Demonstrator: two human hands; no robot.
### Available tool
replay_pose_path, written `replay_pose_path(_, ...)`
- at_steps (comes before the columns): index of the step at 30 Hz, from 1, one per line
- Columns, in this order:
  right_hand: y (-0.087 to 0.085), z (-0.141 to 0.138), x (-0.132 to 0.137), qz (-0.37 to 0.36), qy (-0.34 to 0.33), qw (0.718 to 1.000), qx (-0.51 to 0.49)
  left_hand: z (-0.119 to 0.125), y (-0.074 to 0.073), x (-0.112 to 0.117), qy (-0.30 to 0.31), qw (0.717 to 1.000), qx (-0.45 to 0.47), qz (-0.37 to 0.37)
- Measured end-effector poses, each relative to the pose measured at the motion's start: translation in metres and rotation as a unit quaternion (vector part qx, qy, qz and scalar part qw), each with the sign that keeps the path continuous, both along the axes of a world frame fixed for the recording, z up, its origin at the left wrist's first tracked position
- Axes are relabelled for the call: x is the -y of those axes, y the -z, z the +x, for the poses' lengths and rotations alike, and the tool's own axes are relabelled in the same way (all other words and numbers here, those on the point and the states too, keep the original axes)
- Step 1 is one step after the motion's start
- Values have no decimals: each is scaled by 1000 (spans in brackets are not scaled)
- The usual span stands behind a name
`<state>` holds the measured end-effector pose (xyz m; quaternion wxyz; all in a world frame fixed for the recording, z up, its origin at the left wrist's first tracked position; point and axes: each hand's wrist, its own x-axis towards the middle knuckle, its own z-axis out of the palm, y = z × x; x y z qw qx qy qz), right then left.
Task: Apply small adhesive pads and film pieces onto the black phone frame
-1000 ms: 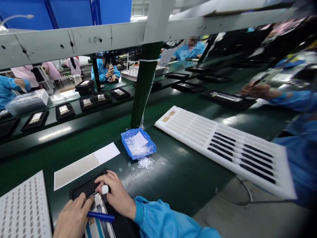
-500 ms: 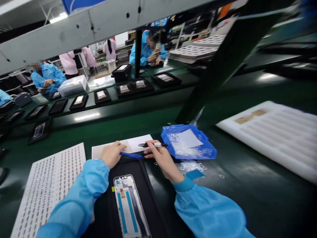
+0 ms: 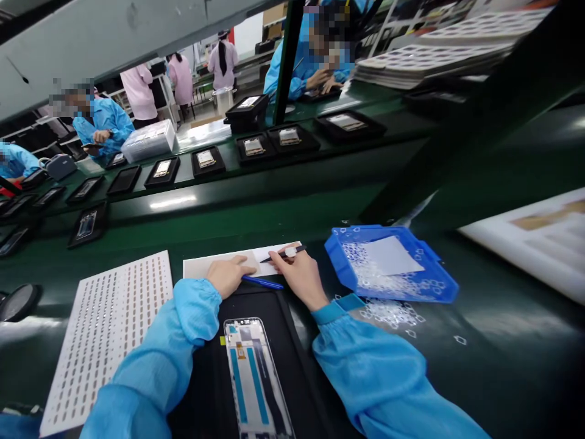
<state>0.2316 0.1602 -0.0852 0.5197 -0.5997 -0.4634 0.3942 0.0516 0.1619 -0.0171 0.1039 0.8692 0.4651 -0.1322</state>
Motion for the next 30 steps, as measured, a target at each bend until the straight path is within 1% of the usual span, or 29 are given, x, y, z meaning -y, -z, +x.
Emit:
replay_pose_path(5, 2, -1, -2, 2, -9, 1000, -24, -2, 5, -1, -1, 1000, 6, 1)
replay_pose_path(8, 0, 1, -4, 11, 5, 998, -60, -4, 11, -3, -5, 1000, 29, 2)
replay_pose_path(10, -5, 3, 2, 23, 23, 996, -88, -6, 13, -4, -13, 998, 57, -3)
replay_pose_path(12, -12, 4, 17, 32, 37, 993, -111, -9, 14, -2, -39, 993, 113, 4)
replay_pose_path(13, -16, 4, 29, 32, 40, 991, -120, -12, 13, 0, -61, 986, 156, 17)
replay_pose_path(15, -22, 1, 55, 22, 33, 990, -136, -20, 9, 7, -123, 958, 254, 48)
replay_pose_path(16, -24, -2, 69, 13, 21, 989, -142, -23, 7, 13, -152, 941, 297, 48)
replay_pose_path(17, -27, -5, 82, 5, 4, 989, -146, -27, 4, 19, -173, 928, 329, 28)
replay_pose_path(18, -28, -9, 93, -2, -15, 989, -145, -30, 1, 26, -184, 919, 347, -9)
replay_pose_path(20, -30, -17, 110, -7, -46, 991, -129, -34, -4, 40, -180, 916, 344, -103)
replay_pose_path(21, -31, -21, 115, -3, -52, 992, -112, -34, -6, 47, -168, 918, 329, -141)
replay_pose_path(22, -31, -24, 118, 2, -55, 994, -92, -34, -8, 52, -157, 923, 310, -164)
replay_pose_path(25, -29, -28, 121, 22, -63, 998, -21, -29, -11, 60, -129, 944, 253, -166)
replay_pose_path(28, -29, -29, 120, 30, -80, 995, 44, -25, -12, 60, -107, 962, 201, -152)
replay_pose_path(30, -29, -29, 120, 31, -85, 993, 70, -23, -12, 58, -96, 968, 178, -151)
